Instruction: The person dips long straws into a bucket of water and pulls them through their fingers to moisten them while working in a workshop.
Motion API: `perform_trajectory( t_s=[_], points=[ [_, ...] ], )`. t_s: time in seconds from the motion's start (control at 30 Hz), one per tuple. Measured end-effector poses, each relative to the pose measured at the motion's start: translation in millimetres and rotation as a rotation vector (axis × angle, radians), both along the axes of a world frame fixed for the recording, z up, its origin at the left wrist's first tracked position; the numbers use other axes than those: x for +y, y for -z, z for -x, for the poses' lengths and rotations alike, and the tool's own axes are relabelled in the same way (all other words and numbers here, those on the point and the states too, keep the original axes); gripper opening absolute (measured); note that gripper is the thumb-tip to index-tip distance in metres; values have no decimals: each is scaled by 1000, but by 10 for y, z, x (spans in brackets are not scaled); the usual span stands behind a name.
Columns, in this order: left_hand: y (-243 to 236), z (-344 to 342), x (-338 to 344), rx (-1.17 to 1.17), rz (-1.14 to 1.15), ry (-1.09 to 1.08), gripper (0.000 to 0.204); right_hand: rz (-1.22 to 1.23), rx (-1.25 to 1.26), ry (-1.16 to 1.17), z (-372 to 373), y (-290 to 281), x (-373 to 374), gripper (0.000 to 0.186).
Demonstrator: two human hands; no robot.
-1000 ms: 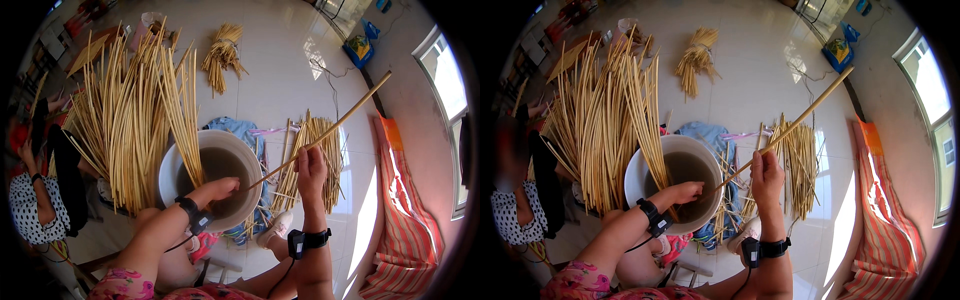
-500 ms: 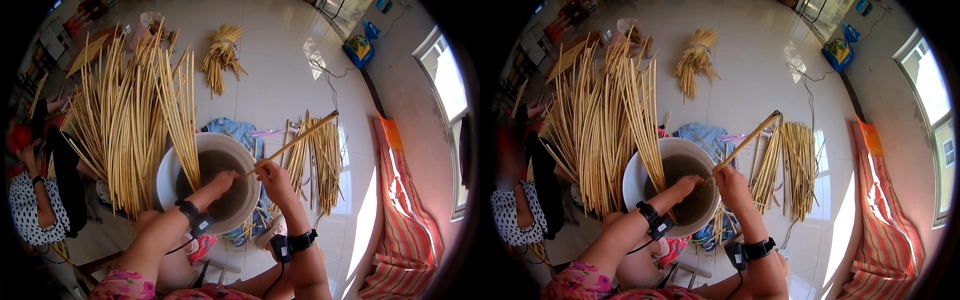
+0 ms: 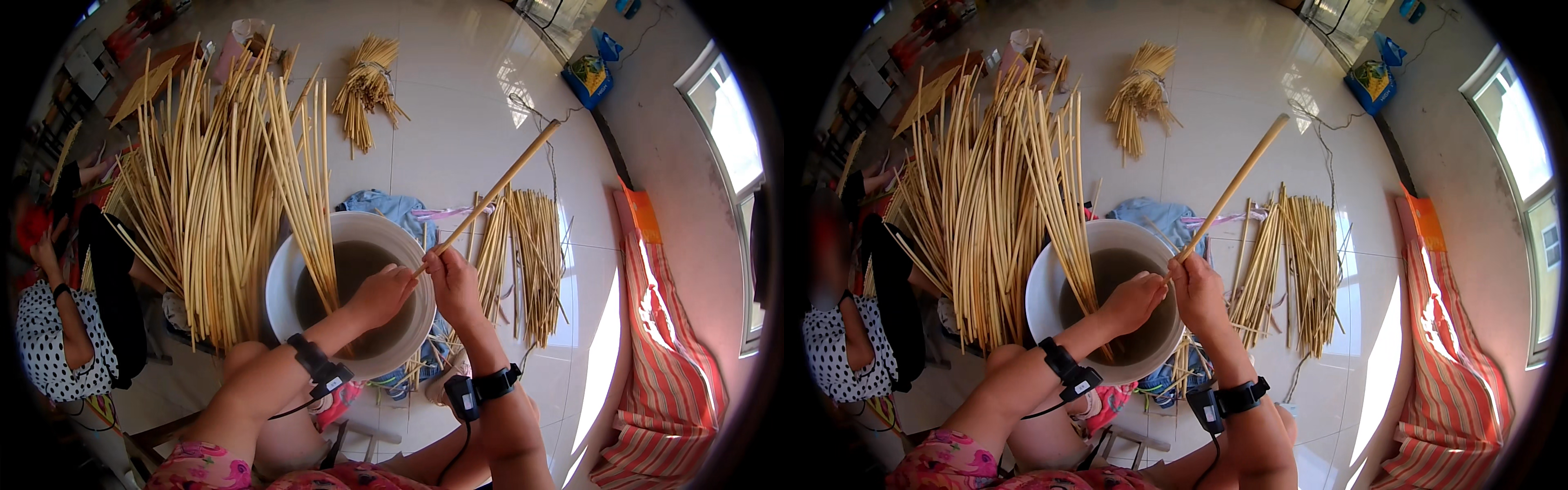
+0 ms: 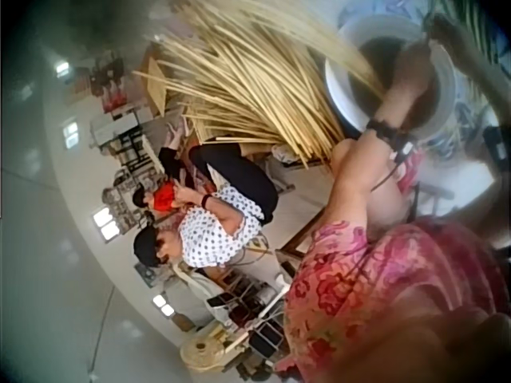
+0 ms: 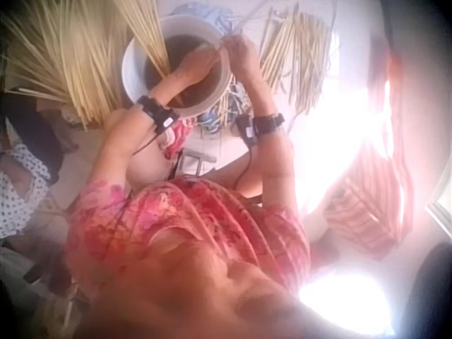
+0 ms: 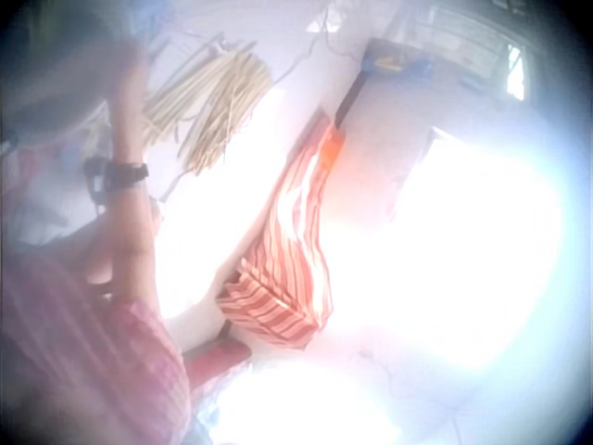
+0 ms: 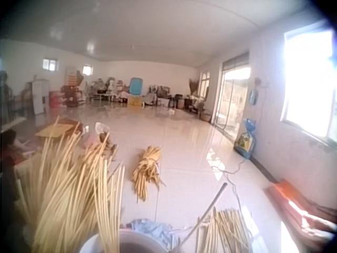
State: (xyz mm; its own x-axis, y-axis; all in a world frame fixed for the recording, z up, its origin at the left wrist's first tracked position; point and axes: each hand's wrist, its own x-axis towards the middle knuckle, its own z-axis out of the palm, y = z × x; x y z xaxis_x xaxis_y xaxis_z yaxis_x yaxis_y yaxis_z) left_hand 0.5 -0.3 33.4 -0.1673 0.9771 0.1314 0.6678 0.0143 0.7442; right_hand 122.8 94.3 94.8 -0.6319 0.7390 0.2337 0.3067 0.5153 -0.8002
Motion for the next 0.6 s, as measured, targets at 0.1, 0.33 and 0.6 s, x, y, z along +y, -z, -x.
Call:
perform_trajectory(
  t_s=[0.1,0.33,0.6],
  points=[
    [229,21,-76,154,-10,-3,18,-41,92,192,-80,-241,63,17],
    [720,133,-165,241,506,6,19,-95,158,236,-287,-532,140,18],
    [770,247,-151,553,1016,305,45,4,-53,51,-401,-488,198,11]
  ],
)
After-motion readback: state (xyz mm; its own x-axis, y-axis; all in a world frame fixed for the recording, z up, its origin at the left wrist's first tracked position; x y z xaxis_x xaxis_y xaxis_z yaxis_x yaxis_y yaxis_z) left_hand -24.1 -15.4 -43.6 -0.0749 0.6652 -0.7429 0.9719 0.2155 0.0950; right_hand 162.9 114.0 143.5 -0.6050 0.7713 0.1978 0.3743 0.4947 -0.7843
